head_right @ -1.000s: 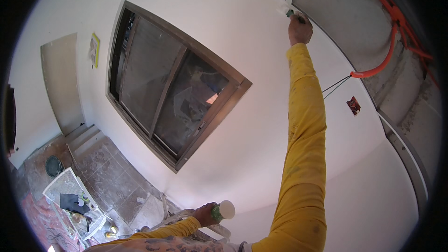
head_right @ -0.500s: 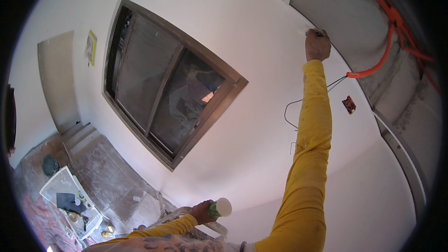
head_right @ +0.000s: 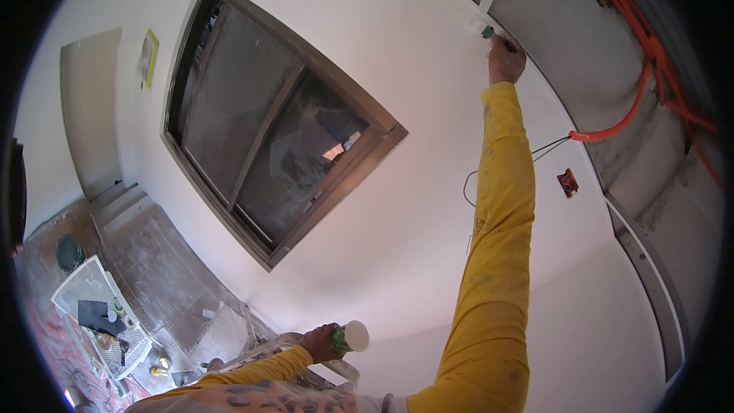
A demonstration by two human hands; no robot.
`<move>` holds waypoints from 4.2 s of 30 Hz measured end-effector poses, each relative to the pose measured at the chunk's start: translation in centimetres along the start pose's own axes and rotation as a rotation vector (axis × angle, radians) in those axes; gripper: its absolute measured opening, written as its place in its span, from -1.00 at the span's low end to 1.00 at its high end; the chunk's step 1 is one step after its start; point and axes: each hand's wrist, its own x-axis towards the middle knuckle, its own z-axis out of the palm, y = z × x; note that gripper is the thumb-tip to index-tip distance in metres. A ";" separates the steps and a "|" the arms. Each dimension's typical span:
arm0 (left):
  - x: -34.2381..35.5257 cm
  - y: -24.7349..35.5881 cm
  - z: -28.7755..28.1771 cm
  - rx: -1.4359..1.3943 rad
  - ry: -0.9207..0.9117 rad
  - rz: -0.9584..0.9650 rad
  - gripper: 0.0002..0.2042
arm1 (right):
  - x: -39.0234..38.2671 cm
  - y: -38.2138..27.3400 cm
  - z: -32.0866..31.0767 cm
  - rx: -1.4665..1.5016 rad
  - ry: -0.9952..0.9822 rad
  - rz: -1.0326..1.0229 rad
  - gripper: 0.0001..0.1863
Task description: The person paints the ceiling white using a small brush and a container of paint while standing on a ladder. They repeatedly dip the brush into the paint and apply it to the ceiling surface, then descend the ladder and use a putty knife to scrape the ceiling near the window.
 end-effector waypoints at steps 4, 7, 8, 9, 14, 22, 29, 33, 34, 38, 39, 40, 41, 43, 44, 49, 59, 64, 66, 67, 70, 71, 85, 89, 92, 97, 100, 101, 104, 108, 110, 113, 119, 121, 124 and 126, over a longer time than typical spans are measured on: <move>0.1 -0.4 0.3 0.023 0.003 -0.009 -0.30 | 0.6 0.8 0.0 -0.018 0.002 -0.203 -0.80; 0.2 -0.6 0.6 0.023 0.010 -0.004 -0.29 | 1.5 1.6 1.0 0.296 -0.132 -0.120 -0.81; 0.2 -0.7 0.6 0.027 0.005 -0.003 -0.29 | 1.8 2.0 1.3 0.356 -0.152 -0.096 -0.81; 0.2 -0.7 0.5 0.017 0.012 0.010 -0.29 | 2.0 2.3 1.6 0.355 -0.113 -0.066 -0.81; 0.2 -0.9 0.4 0.028 -0.002 0.011 -0.28 | 3.1 3.5 1.8 0.304 0.031 0.080 -0.82; 0.3 -1.0 0.6 0.018 0.007 0.025 -0.28 | 4.8 3.2 0.1 0.247 0.037 0.049 -0.77; 0.2 -0.5 0.3 0.030 -0.018 -0.012 -0.30 | 4.8 3.4 -3.4 0.224 0.115 0.063 -0.71; 0.2 -0.3 0.1 0.009 -0.026 -0.019 -0.29 | 2.5 1.4 -7.8 -0.009 0.070 0.013 -0.74; 0.2 -0.3 0.1 0.003 -0.032 -0.018 -0.29 | 1.5 0.5 -8.6 -0.030 0.025 -0.034 -0.75; 0.3 -0.3 -0.1 0.001 -0.048 -0.041 -0.30 | -2.6 -3.5 -9.9 0.077 -0.342 -0.055 -0.77; 0.3 -0.3 -0.1 -0.016 -0.049 -0.037 -0.30 | -3.2 -4.1 -9.1 0.051 -0.332 -0.017 -0.77; 0.3 -0.3 -0.2 -0.005 -0.054 -0.038 -0.30 | -3.6 -4.5 -8.4 0.050 -0.359 0.000 -0.77; 0.3 -0.3 -0.2 0.021 -0.057 -0.040 -0.30 | -3.7 -4.7 -7.7 0.087 -0.440 -0.038 -0.78; 0.3 -0.3 -0.3 -0.002 -0.062 -0.033 -0.31 | -3.3 -4.4 -5.8 -0.142 -0.440 -0.181 -0.70; 0.3 -0.3 -0.2 0.009 -0.059 -0.033 -0.31 | -3.1 -3.8 -4.3 -0.189 -0.425 -0.303 -0.68; 0.3 -0.5 0.2 -0.013 -0.013 -0.008 -0.31 | -1.1 -2.1 -1.4 -0.659 -0.323 -0.556 -0.64; 0.3 -1.0 0.8 0.025 0.015 0.004 -0.32 | -0.1 -1.7 -0.1 -0.816 -0.274 -0.540 -0.65; 0.4 -1.3 1.0 0.014 0.057 0.063 -0.35 | 0.8 0.5 -0.4 -0.881 -0.181 -0.446 -0.63; 0.3 -1.4 1.0 0.020 0.065 0.064 -0.35 | 1.3 0.7 -0.6 -0.834 -0.172 -0.484 -0.62; 0.3 -1.3 0.9 0.020 0.066 0.062 -0.35 | 1.6 0.7 -0.6 -0.823 -0.162 -0.490 -0.61; 0.2 -1.2 0.8 0.010 0.066 0.065 -0.36 | 2.8 0.4 -1.1 -0.777 -0.244 -0.403 -0.63; 0.2 -1.1 0.8 0.004 0.063 0.069 -0.36 | 3.2 0.5 -1.3 -0.732 -0.259 -0.366 -0.62; 0.4 -0.9 0.7 0.038 0.002 -0.013 -0.25 | 5.8 1.5 -6.4 -0.758 -0.329 -0.318 -0.59; 0.3 -0.5 0.3 0.043 -0.026 -0.037 -0.25 | 4.6 0.1 -8.0 -0.768 -0.344 -0.285 -0.58; 0.3 -0.5 0.3 0.041 -0.026 -0.038 -0.25 | 3.3 -2.3 -9.2 -0.893 -0.356 -0.216 -0.59; 0.5 -0.8 0.6 0.010 -0.030 -0.014 -0.25 | 1.3 -5.5 -8.5 -1.101 -0.301 -0.225 -0.60; 0.4 -0.9 0.6 0.013 -0.030 -0.009 -0.28 | 0.9 -4.0 -5.2 -0.326 -0.533 -0.273 -0.62; 0.3 -0.9 0.6 0.020 -0.033 -0.016 -0.29 | 1.3 -3.4 -4.5 -0.268 -0.540 -0.359 -0.62; 0.2 -0.9 0.6 0.014 -0.025 0.009 -0.29 | 2.7 -1.1 -2.7 -0.268 -0.465 -0.403 -0.61; 0.3 -1.1 0.6 0.021 -0.009 0.021 -0.27 | 4.3 0.9 -4.0 -0.264 -0.451 -0.265 -0.58; 0.5 -1.2 0.6 0.044 -0.030 0.005 -0.26 | 4.5 1.5 -5.5 -0.275 -0.405 -0.145 -0.57; 0.6 -1.2 0.7 0.048 -0.036 -0.016 -0.25 | 4.6 1.9 -7.7 -0.285 -0.393 -0.045 -0.56; 0.5 -1.1 0.3 0.022 -0.033 0.012 -0.23 | 4.2 1.4 -10.5 -0.360 -0.377 0.060 -0.46; 0.5 -1.1 0.3 0.006 -0.036 0.016 -0.23 | 4.1 1.1 -11.2 -0.368 -0.395 0.127 -0.45; 0.5 -1.0 0.3 0.010 -0.032 0.012 -0.23 | 4.2 0.7 -12.5 -0.416 -0.394 0.200 -0.45; 0.5 -1.0 0.4 0.013 -0.031 0.009 -0.23 | 4.2 0.4 -13.5 -0.438 -0.375 0.223 -0.47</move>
